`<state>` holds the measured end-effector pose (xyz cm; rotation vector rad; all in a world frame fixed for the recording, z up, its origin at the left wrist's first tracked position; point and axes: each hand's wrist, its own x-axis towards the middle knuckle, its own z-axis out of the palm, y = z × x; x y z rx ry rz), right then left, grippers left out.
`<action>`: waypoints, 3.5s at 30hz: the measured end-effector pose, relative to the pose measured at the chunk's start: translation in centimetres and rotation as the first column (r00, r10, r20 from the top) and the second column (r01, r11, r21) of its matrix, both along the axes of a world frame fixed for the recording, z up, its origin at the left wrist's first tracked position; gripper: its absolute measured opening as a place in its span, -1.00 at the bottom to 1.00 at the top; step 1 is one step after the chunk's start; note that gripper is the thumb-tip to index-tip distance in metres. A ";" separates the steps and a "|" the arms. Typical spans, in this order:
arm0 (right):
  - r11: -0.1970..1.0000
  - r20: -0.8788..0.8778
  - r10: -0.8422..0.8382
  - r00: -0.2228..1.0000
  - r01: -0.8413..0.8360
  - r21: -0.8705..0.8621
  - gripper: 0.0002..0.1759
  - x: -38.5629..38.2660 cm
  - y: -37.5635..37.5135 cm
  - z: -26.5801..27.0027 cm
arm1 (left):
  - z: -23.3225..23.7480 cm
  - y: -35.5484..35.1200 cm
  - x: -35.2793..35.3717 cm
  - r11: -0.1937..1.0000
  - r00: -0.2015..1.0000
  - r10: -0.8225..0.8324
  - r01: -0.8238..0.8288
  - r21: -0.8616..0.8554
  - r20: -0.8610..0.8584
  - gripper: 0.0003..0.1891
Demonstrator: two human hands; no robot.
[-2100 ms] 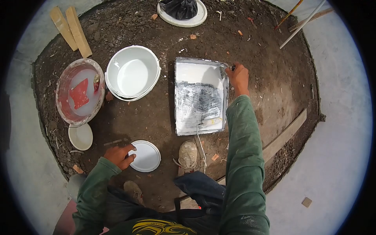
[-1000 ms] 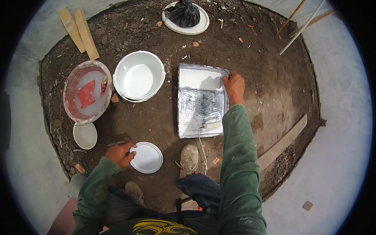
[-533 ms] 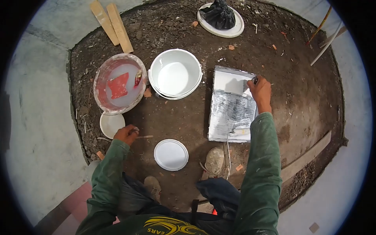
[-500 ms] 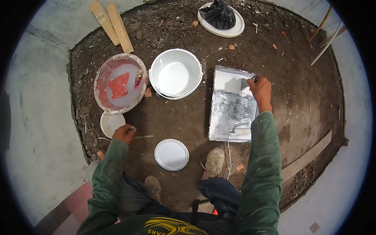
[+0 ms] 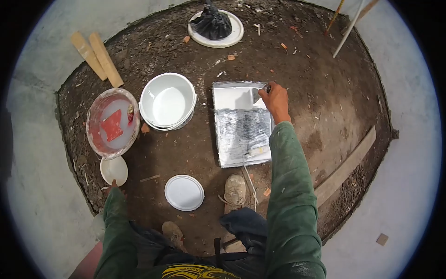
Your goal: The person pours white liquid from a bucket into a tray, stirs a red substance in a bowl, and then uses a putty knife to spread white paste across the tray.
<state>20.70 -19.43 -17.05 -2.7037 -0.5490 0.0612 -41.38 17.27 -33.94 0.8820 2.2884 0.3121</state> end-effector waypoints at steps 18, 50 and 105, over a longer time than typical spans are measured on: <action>0.990 -0.077 -0.139 0.987 0.140 0.016 -0.51 2.4 -0.8 -0.8 | 2.1 -2.0 0.8 0.998 0.946 -0.032 0.011 0.068 0.322 -0.50; 0.918 -0.103 -0.206 0.973 0.229 0.324 -0.52 -0.3 -4.6 1.0 | 13.3 -17.6 27.1 0.363 0.190 -0.886 0.852 0.376 0.423 -0.50; 0.971 -0.120 -0.139 0.983 0.159 0.176 -0.62 -0.8 -6.3 0.1 | 21.8 -15.6 55.9 -0.378 -0.280 -0.860 0.911 0.164 -0.427 -0.53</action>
